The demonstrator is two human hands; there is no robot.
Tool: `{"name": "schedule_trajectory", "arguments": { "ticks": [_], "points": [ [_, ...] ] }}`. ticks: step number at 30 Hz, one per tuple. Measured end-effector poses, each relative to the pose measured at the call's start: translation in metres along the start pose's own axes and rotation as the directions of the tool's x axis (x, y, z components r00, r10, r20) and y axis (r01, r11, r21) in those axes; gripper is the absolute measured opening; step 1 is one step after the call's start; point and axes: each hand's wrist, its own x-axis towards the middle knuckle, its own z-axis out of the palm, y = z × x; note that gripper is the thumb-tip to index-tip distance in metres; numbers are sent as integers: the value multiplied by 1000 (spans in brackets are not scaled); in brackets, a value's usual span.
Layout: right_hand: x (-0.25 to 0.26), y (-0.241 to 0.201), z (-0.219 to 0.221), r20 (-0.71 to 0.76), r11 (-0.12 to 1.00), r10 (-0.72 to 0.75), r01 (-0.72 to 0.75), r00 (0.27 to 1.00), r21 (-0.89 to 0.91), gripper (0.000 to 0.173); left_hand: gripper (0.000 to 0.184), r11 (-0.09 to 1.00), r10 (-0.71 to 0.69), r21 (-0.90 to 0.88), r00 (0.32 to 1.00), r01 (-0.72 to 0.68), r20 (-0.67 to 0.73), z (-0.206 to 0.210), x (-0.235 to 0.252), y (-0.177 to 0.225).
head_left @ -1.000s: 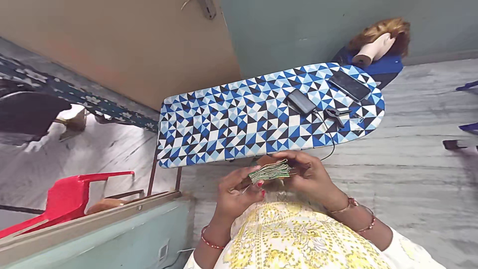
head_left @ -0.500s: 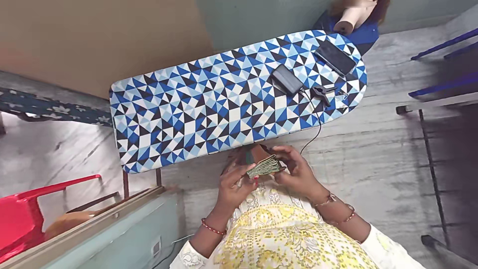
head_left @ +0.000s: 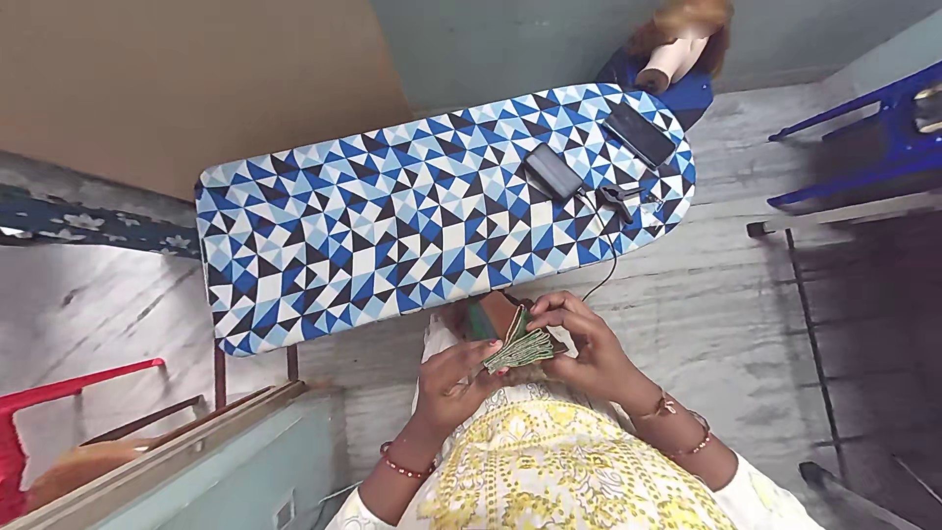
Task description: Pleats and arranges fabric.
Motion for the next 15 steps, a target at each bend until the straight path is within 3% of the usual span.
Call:
{"name": "schedule_trajectory", "arguments": {
  "ticks": [7,15],
  "points": [
    [2,-1,-4,67,996,-2,-4,998,89,19,28,1000,0,-8,1000,0,21,-1,-1,5],
    [-6,-2,-6,60,992,-26,19,998,129,18,26,1000,0,-5,999,0,45,-1,-3,7]
  ]
}}
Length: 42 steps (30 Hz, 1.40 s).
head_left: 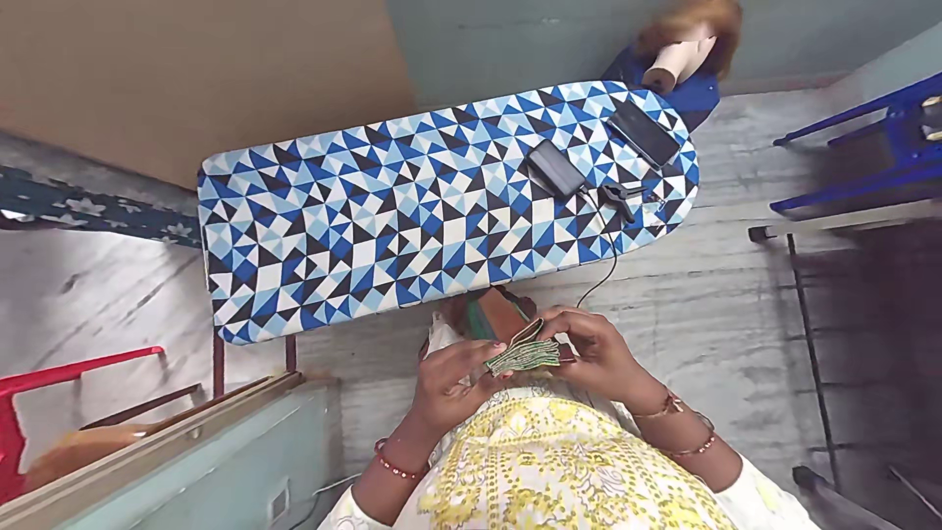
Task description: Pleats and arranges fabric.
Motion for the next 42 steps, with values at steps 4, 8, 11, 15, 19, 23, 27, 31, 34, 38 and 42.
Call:
{"name": "schedule_trajectory", "arguments": {
  "ticks": [4,8,11,15,19,23,27,31,34,38,42],
  "points": [
    [-4,0,1,-12,1000,-14,13,1000,-16,17,25,1000,6,6,1000,-6,15,0,1,2],
    [-8,-3,4,-69,999,5,-3,998,37,32,25,1000,0,12,999,0,37,-1,1,3],
    [-9,-9,7,-105,999,31,-27,994,43,51,26,1000,7,-10,999,-7,41,-1,0,4],
    [-13,-12,11,-123,999,19,-14,992,46,48,26,1000,19,-16,999,-19,47,-2,-3,6],
    [-12,-11,13,-115,999,-18,21,993,29,39,29,998,12,-64,997,-8,72,-6,-3,7],
    [-8,-12,13,-83,999,-22,25,996,28,37,45,958,-110,-237,970,162,216,-12,4,7],
    [-5,-11,13,-32,999,-33,33,999,5,37,50,946,-158,-215,927,241,341,-15,12,7],
    [-1,-9,14,-17,999,-33,32,999,-39,39,37,964,-130,-181,940,194,315,-15,13,5],
    [0,-9,15,-15,998,-32,31,999,-46,39,33,964,-110,-205,959,167,262,-13,6,2],
    [2,-12,16,18,999,-17,18,1000,-41,39,29,972,-88,-196,977,127,196,-10,-2,-1],
    [7,-16,10,111,1000,10,-12,994,26,43,31,980,-89,-166,984,114,152,-9,-5,-1]
  ]
}}
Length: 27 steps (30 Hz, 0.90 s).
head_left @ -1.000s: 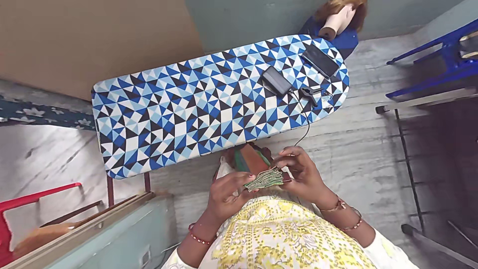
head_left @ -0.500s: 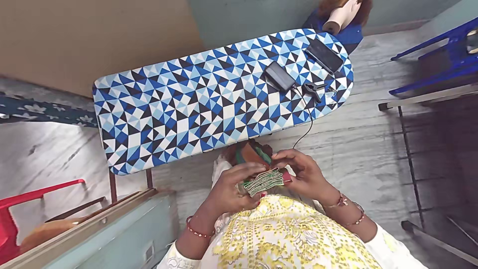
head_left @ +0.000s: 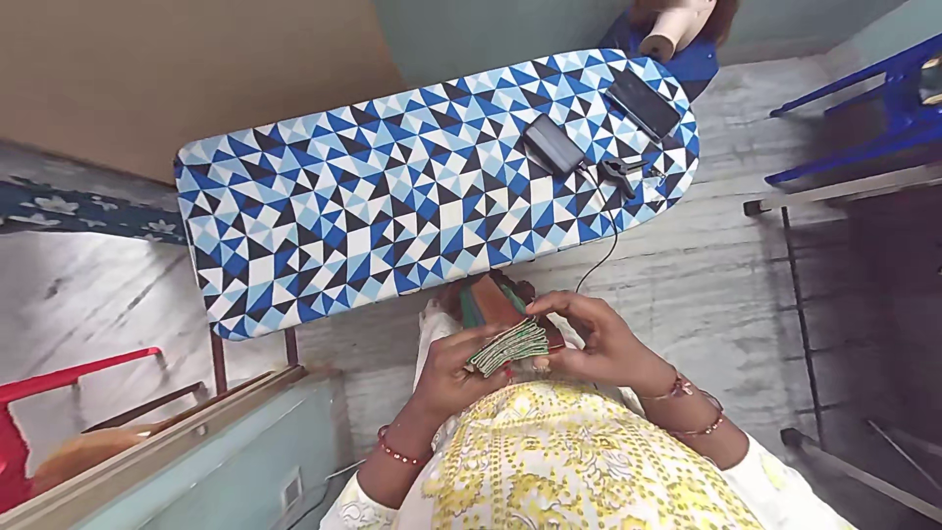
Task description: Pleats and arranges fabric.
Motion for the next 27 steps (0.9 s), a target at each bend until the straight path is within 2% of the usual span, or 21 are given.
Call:
{"name": "schedule_trajectory", "arguments": {
  "ticks": [5,11,16,24,27],
  "points": [
    [-1,-1,-9,60,999,26,-29,998,46,54,30,1000,0,3,1000,0,21,1,3,2],
    [-1,-1,-20,67,999,4,-7,998,46,41,33,1000,1,2,1000,-1,28,10,7,4],
    [-3,-3,-33,12,989,81,-82,997,121,29,38,976,-140,-154,986,152,90,20,21,12],
    [5,-27,-67,-95,916,307,-267,947,299,15,19,837,-401,-316,893,447,203,42,61,33],
    [14,-37,-82,-150,895,377,-317,914,313,12,19,797,-441,-364,876,481,192,52,81,37]
  ]
}}
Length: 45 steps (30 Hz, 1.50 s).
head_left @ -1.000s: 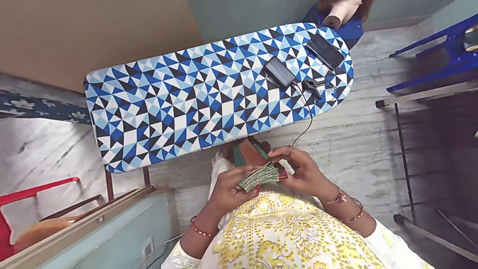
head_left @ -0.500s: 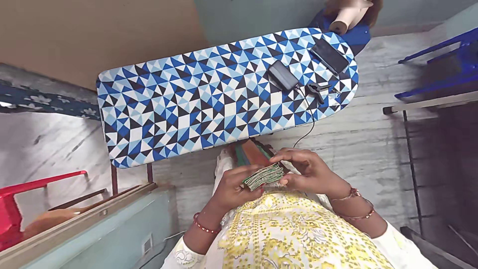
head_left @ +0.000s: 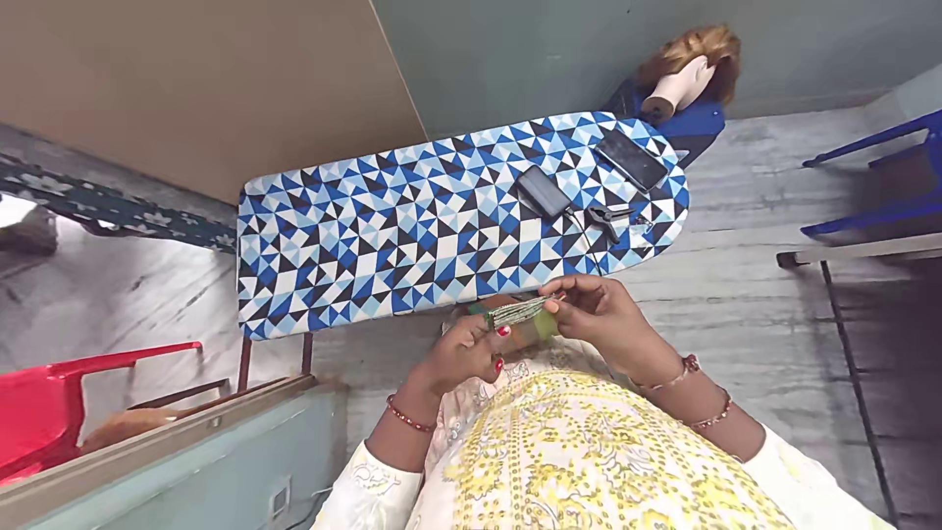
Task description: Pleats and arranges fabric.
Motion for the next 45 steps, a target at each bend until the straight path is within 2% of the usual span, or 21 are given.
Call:
{"name": "schedule_trajectory", "arguments": {
  "ticks": [5,9,13,16,20,22,25,29,31,33,35,36,38,40,42,45],
  "points": [
    [17,-27,-11,-43,1000,0,-1,999,-26,10,17,993,-12,-114,998,5,-66,5,24,20],
    [28,-44,-16,3,999,-19,19,1000,-36,10,18,996,36,-73,990,-46,-133,13,32,36],
    [33,-46,-20,56,999,-20,22,998,-38,10,18,991,32,-120,981,-55,-192,21,28,34],
    [36,-46,-23,92,998,-15,20,996,-60,10,19,978,68,-175,969,-112,-237,26,23,27],
    [38,-44,-22,139,998,-16,25,990,-63,8,31,955,277,144,952,-258,-132,30,18,19],
    [39,-42,-22,169,997,-40,50,985,-54,9,39,929,332,242,920,-280,-208,41,18,19],
    [39,-34,-23,232,992,-114,122,966,-22,11,28,887,401,379,845,-263,-353,52,18,13],
    [40,-15,-31,357,958,-284,280,890,67,16,31,733,578,582,774,-352,-258,50,12,-5],
    [39,-8,-34,403,940,-334,334,852,74,22,36,679,625,621,751,-390,-212,50,9,-15],
    [37,-2,-38,419,917,-372,398,828,27,37,40,639,660,656,724,-401,-200,53,6,-23],
    [34,4,-44,381,875,-418,478,825,-73,54,45,599,689,705,693,-379,-212,57,4,-32],
    [31,5,-46,323,860,-435,494,840,-126,55,47,589,698,720,680,-367,-224,58,3,-36],
    [21,3,-49,188,855,-445,478,875,-202,41,48,588,703,731,665,-346,-251,58,2,-42],
    [9,1,-53,115,832,-477,490,872,-262,23,47,596,701,722,666,-351,-254,56,1,-48],
    [-1,3,-54,140,756,-539,550,830,-355,15,49,596,696,717,678,-361,-236,52,-1,-51],
    [-9,7,-48,232,614,-597,624,768,-484,21,48,584,691,721,694,-371,-203,48,0,-53]
  ]
}}
